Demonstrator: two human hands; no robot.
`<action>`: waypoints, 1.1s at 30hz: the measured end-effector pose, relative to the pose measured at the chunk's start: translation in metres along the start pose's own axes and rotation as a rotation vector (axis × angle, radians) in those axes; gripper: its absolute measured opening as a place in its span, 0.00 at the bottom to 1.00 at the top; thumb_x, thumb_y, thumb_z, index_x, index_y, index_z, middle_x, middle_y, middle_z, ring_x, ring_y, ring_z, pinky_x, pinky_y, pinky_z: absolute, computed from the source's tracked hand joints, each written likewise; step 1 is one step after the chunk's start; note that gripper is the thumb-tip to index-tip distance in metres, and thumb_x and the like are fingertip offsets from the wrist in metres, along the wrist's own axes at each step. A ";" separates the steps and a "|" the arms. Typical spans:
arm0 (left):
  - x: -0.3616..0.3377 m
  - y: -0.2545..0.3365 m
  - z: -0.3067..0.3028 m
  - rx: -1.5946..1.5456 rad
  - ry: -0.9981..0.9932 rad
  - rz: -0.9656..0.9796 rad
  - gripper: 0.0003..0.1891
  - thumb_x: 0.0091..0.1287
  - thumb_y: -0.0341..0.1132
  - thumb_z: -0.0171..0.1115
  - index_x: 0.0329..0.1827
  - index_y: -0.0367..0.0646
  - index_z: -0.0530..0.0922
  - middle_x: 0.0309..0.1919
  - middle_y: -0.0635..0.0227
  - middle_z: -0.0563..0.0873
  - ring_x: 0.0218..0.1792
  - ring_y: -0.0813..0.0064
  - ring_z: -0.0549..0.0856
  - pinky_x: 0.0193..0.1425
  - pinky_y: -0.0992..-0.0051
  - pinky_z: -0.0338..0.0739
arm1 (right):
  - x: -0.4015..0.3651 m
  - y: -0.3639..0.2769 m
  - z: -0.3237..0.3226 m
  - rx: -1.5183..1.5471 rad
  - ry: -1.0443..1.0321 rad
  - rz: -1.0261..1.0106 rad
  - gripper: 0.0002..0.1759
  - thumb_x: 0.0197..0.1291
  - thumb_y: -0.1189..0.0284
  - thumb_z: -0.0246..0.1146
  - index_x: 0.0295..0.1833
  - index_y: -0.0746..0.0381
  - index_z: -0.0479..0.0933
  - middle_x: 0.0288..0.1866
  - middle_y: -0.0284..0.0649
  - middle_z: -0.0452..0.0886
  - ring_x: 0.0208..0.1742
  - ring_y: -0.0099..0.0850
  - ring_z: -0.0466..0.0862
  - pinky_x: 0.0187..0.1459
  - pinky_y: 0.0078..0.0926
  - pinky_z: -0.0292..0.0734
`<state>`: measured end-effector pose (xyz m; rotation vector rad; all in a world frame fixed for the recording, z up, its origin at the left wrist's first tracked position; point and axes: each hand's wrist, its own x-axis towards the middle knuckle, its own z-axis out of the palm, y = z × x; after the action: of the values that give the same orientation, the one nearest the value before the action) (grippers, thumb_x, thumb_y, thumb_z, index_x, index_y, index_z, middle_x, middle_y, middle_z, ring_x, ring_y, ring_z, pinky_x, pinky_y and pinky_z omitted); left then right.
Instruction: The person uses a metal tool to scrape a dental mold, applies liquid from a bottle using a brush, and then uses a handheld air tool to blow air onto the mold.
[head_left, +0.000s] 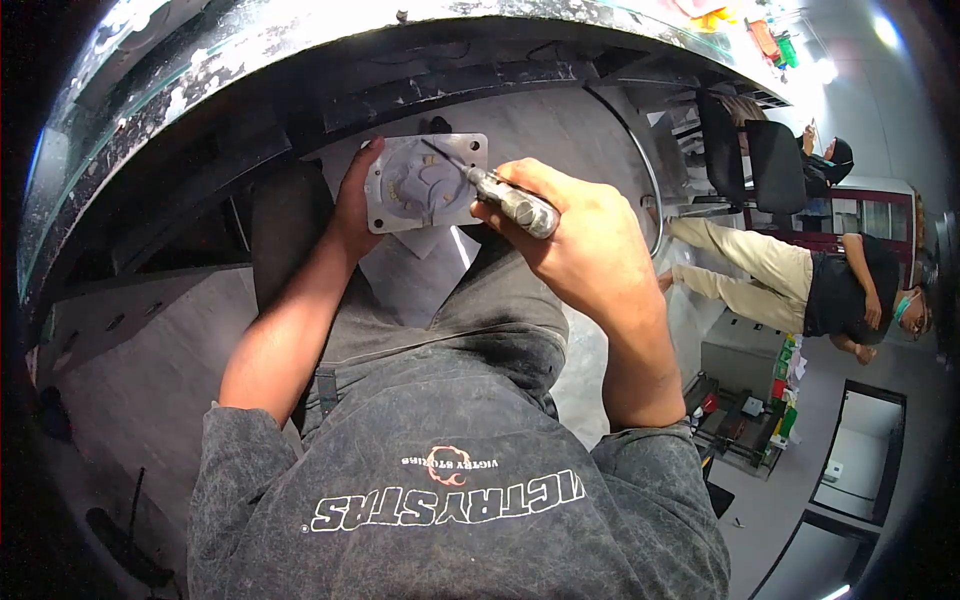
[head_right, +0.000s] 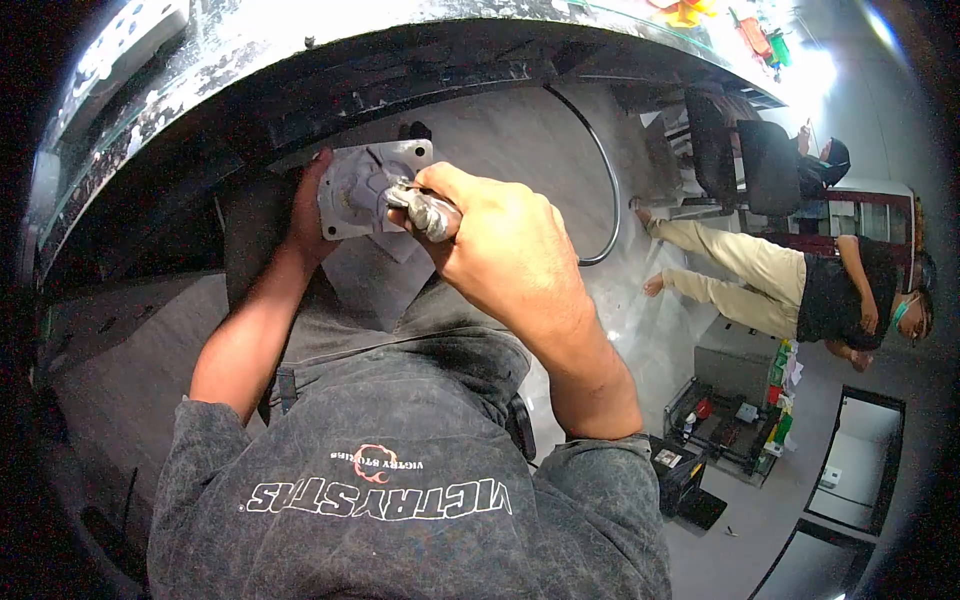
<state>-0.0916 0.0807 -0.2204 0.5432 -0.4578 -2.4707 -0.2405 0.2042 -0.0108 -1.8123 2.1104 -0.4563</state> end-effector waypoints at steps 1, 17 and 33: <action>0.002 -0.001 -0.004 0.000 0.001 0.000 0.34 0.80 0.59 0.43 0.72 0.37 0.74 0.65 0.53 0.83 0.64 0.58 0.85 0.73 0.55 0.77 | 0.000 0.000 0.001 0.001 -0.001 -0.001 0.14 0.62 0.68 0.75 0.51 0.59 0.83 0.40 0.45 0.90 0.41 0.43 0.92 0.41 0.33 0.84; 0.002 -0.003 -0.007 0.049 -0.055 0.046 0.32 0.80 0.57 0.44 0.70 0.38 0.76 0.62 0.53 0.85 0.62 0.59 0.86 0.71 0.57 0.78 | -0.009 -0.002 0.010 0.013 0.024 -0.030 0.16 0.61 0.65 0.76 0.51 0.59 0.83 0.39 0.46 0.90 0.41 0.46 0.91 0.40 0.35 0.84; 0.002 -0.002 -0.005 0.095 0.030 0.059 0.33 0.78 0.59 0.49 0.69 0.39 0.77 0.61 0.55 0.86 0.60 0.59 0.87 0.67 0.58 0.81 | -0.016 0.002 -0.002 -0.036 -0.094 -0.008 0.17 0.61 0.63 0.76 0.50 0.59 0.83 0.37 0.46 0.89 0.38 0.46 0.90 0.37 0.36 0.81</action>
<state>-0.0923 0.0804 -0.2260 0.5958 -0.5735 -2.3908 -0.2412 0.2202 -0.0090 -1.8250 2.0613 -0.3301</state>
